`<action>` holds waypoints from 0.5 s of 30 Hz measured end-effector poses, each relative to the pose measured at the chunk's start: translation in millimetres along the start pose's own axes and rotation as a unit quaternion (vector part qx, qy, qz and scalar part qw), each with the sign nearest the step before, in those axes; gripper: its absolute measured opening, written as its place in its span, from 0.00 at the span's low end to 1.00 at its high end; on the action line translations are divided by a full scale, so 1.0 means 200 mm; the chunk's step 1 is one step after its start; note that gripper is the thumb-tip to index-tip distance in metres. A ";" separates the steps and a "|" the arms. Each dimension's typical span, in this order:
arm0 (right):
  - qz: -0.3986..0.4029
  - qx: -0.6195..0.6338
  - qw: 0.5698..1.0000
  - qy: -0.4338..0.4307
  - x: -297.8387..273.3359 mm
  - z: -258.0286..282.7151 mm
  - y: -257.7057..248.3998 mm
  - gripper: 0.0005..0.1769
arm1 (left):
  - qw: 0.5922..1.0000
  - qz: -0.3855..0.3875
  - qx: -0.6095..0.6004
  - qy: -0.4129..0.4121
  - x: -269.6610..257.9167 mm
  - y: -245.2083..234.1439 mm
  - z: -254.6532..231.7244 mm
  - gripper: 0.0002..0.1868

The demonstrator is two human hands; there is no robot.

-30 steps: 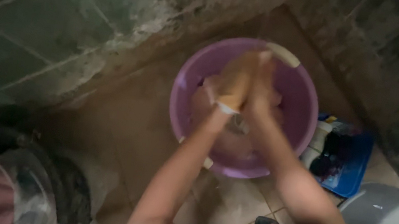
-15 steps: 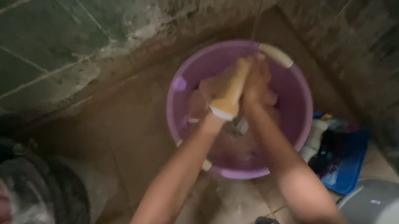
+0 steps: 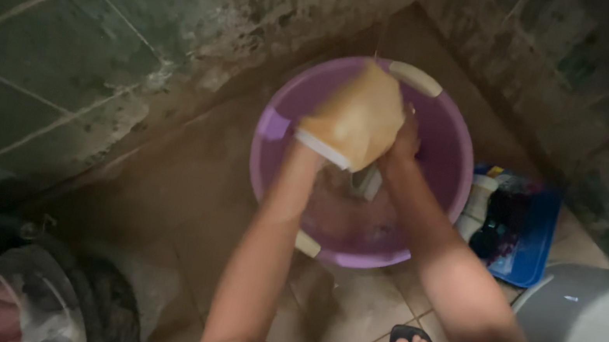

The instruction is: The person washes cloths by hand in a basin, scrubbing them and rinsing them under a stream of water.

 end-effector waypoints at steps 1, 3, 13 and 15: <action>-0.009 -0.029 0.999 -0.027 -0.04 0.00 0.02 0.35 | 0.999 -0.014 0.040 0.004 -0.02 -0.04 0.01 0.27; -0.035 -0.130 0.983 -0.121 -0.15 -0.01 0.07 0.35 | 0.994 -0.019 0.109 0.027 -0.05 0.03 0.00 0.27; -0.059 -0.161 0.984 -0.054 -0.20 0.08 0.16 0.34 | 0.998 0.025 -0.036 -0.037 -0.12 0.00 -0.11 0.25; -0.024 -0.216 0.971 -0.100 -0.23 0.04 0.15 0.36 | 0.999 0.010 -0.006 -0.030 -0.11 -0.02 -0.13 0.24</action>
Point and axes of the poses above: each hand's wrist, its own x-axis towards the middle knuckle, its own y-axis out of the palm, z = x × y, the point moved 1 cm from there along x, towards the middle knuckle, and after that the axes turned 5 degrees about y, right-handed, at the moved point
